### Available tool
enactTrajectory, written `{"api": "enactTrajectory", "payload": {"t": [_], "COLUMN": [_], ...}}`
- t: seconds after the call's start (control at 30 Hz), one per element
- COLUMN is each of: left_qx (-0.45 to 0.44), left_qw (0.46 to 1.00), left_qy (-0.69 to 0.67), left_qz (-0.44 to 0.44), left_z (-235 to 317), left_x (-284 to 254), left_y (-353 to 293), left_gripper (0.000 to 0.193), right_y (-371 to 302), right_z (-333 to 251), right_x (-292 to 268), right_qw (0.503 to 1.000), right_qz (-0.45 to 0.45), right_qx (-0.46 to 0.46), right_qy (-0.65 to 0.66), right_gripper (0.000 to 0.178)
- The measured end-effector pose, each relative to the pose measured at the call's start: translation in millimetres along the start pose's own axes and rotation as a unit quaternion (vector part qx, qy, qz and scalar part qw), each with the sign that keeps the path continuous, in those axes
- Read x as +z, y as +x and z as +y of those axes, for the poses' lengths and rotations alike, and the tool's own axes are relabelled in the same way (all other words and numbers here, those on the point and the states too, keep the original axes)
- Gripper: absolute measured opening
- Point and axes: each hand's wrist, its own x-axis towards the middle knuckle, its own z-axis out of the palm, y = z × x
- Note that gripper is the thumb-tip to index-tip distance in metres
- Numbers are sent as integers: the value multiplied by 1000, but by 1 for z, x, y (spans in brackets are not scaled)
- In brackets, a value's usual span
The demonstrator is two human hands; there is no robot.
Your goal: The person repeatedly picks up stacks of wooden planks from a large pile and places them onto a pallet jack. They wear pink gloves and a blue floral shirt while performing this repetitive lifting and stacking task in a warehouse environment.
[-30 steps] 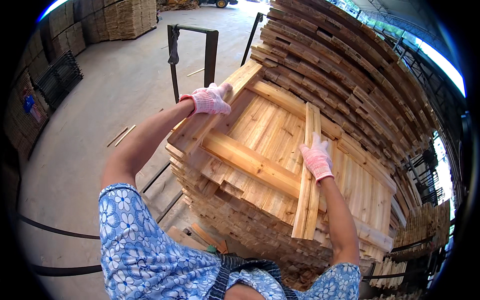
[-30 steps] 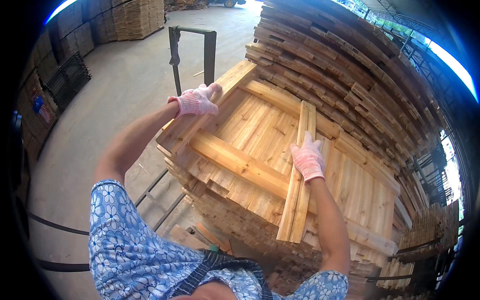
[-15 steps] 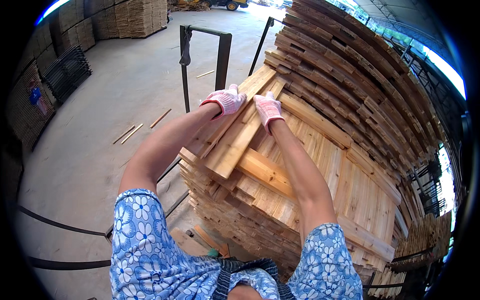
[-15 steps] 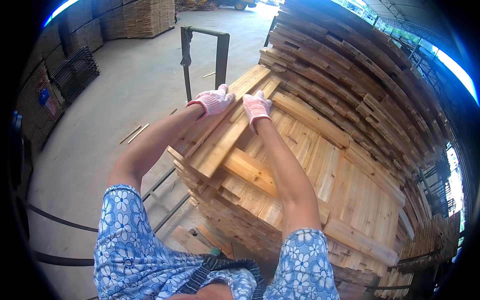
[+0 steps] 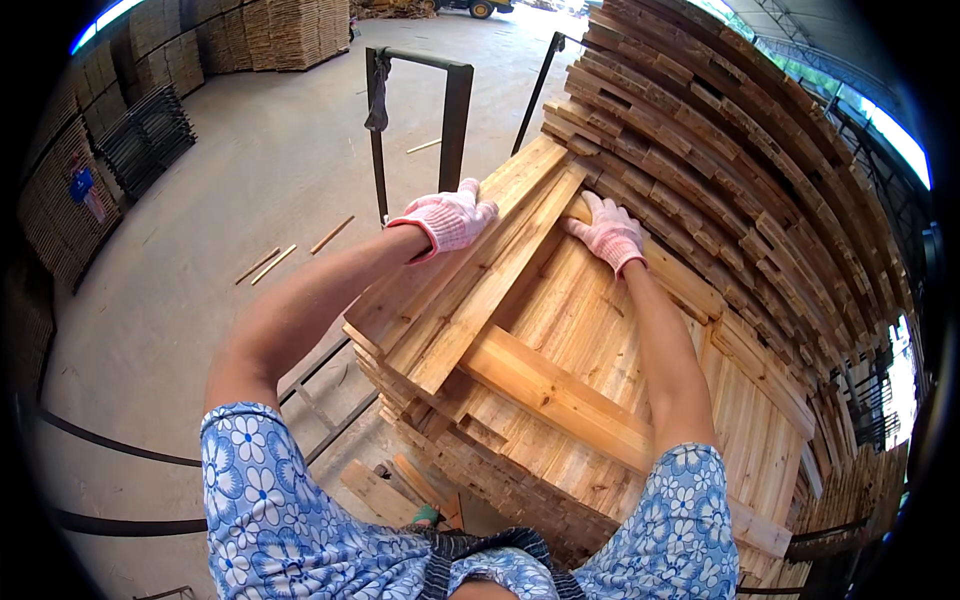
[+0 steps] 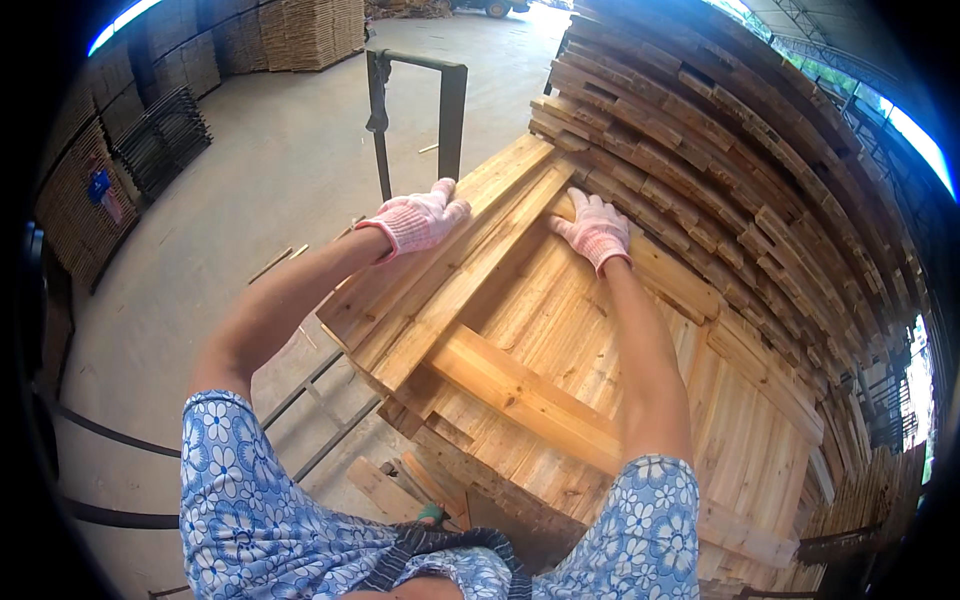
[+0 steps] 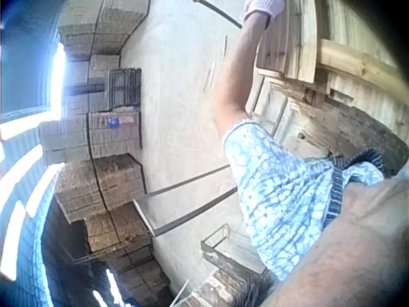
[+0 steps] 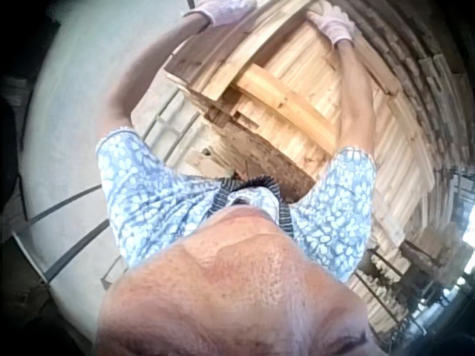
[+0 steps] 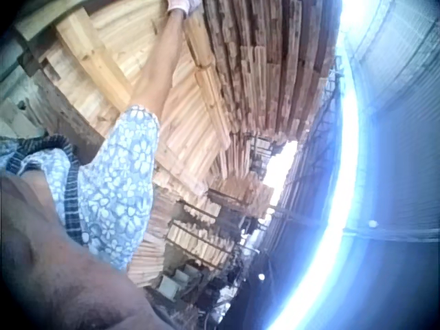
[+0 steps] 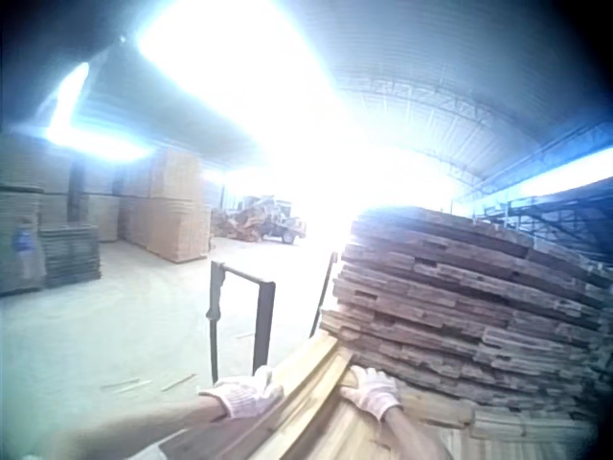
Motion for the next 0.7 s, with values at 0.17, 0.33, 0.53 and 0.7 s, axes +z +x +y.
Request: {"api": "enactTrajectory", "payload": {"t": [0.17, 0.33, 0.53, 0.7], "left_qx": [-14, 3, 4, 288], "left_qw": [996, 995, 987, 880], "left_qy": [83, 66, 116, 322], "left_qz": [-6, 73, 107, 196], "left_z": [-2, 5, -17, -88], "left_x": [0, 10, 28, 26], "left_y": [4, -5, 36, 93], "left_gripper": [77, 74, 71, 38], "right_y": [2, 8, -6, -120], "right_z": [-5, 4, -5, -15], "right_x": [2, 0, -21, -99], "right_qw": [1000, 999, 997, 988], "right_qz": [-2, 5, -34, -7], "right_qx": [12, 23, 34, -157], "right_qy": [16, 23, -62, -1], "right_gripper": [78, 75, 82, 59]}}
